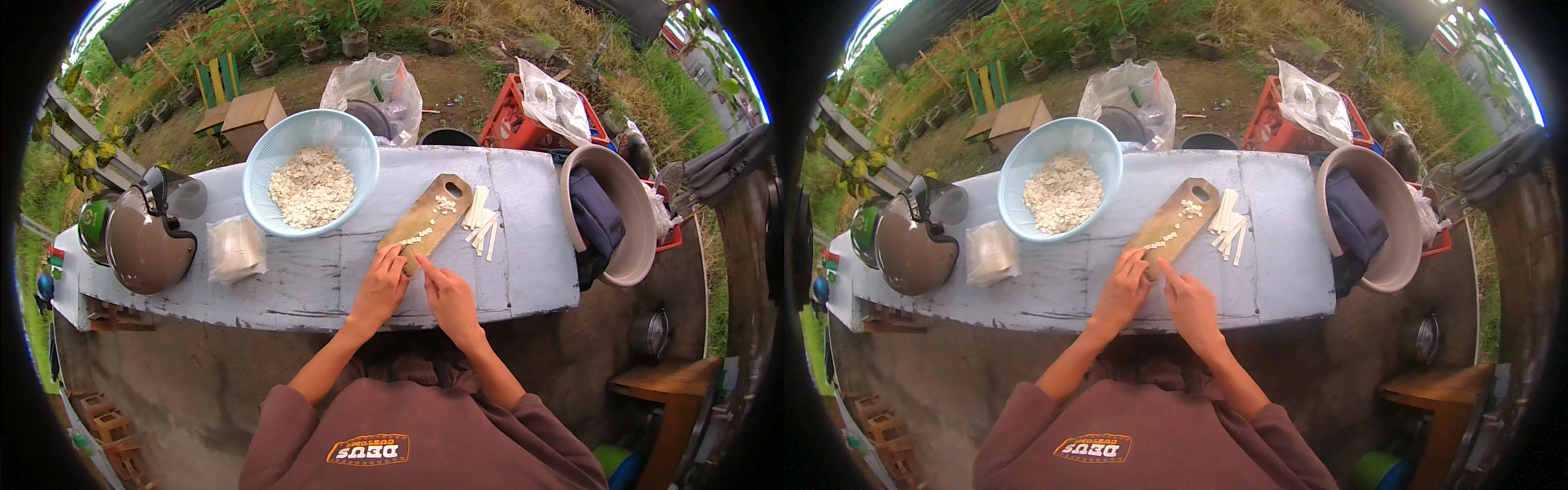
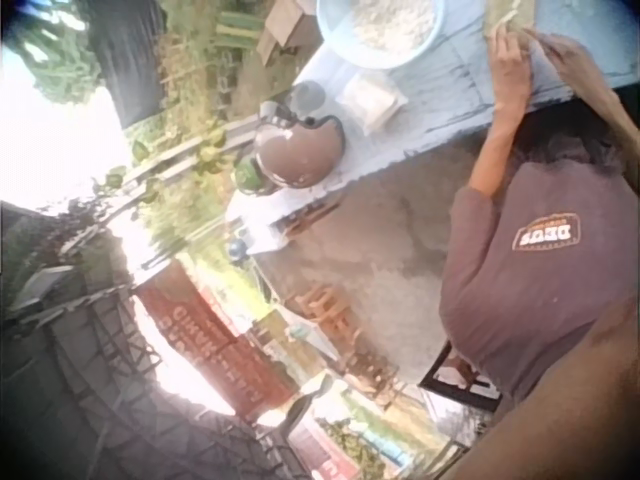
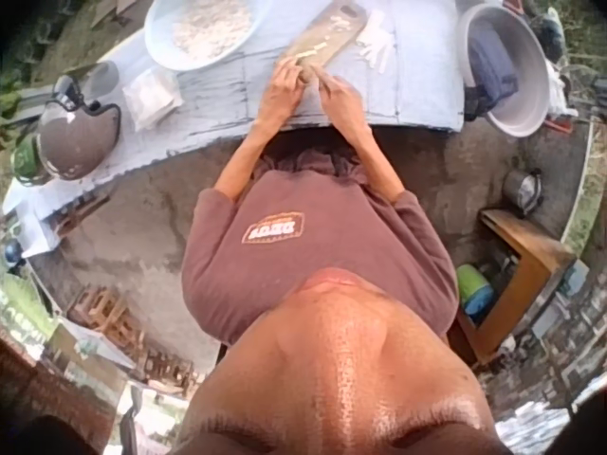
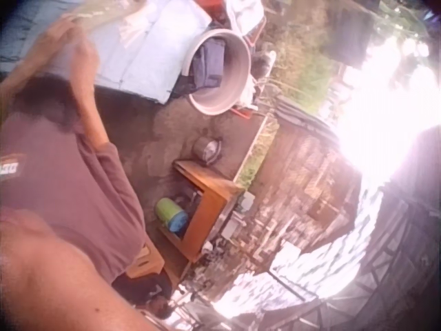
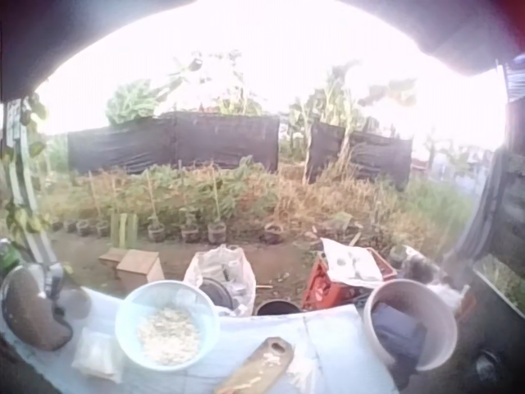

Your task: The person uses a knife to cut white vegetable sticks on a wooden cutting board, then chops them into small pieces. The chopped pieces accumulate on the board while the person continues cutting additional sticks.

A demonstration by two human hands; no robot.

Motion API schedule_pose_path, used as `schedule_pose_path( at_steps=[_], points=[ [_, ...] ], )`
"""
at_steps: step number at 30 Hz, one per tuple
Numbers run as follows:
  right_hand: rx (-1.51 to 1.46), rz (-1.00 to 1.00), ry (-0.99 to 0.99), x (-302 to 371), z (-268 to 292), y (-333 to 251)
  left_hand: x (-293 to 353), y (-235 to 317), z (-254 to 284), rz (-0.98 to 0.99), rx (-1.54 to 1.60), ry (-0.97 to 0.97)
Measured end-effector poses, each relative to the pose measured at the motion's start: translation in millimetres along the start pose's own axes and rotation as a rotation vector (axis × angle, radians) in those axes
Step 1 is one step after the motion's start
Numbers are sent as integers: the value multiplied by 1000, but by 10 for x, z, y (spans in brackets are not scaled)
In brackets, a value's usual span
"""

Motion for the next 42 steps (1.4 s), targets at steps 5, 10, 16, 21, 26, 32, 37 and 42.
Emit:
schedule_pose_path(
  at_steps=[5, 10, 16, 21, 26, 32, 37, 42],
  points=[
    [3, 5, -18, -100, -60, -82, 23, -7, 4, -5, -93, 3],
    [7, -17, -26, 25, -36, -8, 23, 39, 39, -22, -85, 26],
    [14, -23, -33, 73, 61, -56, 58, -21, 51, -21, -78, 35],
    [-27, 8, -8, -57, -99, -85, 49, 26, 80, -18, -105, 19],
    [18, 8, -28, 7, -74, -99, 76, -11, 71, -24, -119, 26],
    [25, -15, -56, 125, 32, -93, 78, -14, 92, -5, -32, 39],
    [-2, 6, -55, -18, -36, -178, 104, -46, 71, -33, -68, 55],
    [-27, 32, -11, -67, -160, -160, 153, -114, 41, -4, -47, 28]
  ],
)
Point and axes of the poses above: each hand's wrist, its own x-axis away from the middle knuckle, its own z-axis out of the back of the hand, y = z × x, the point moved 4 cm from there along -x, towards the middle knuckle, and after that the axes turned 8 degrees about x, right-handed, at the moved point
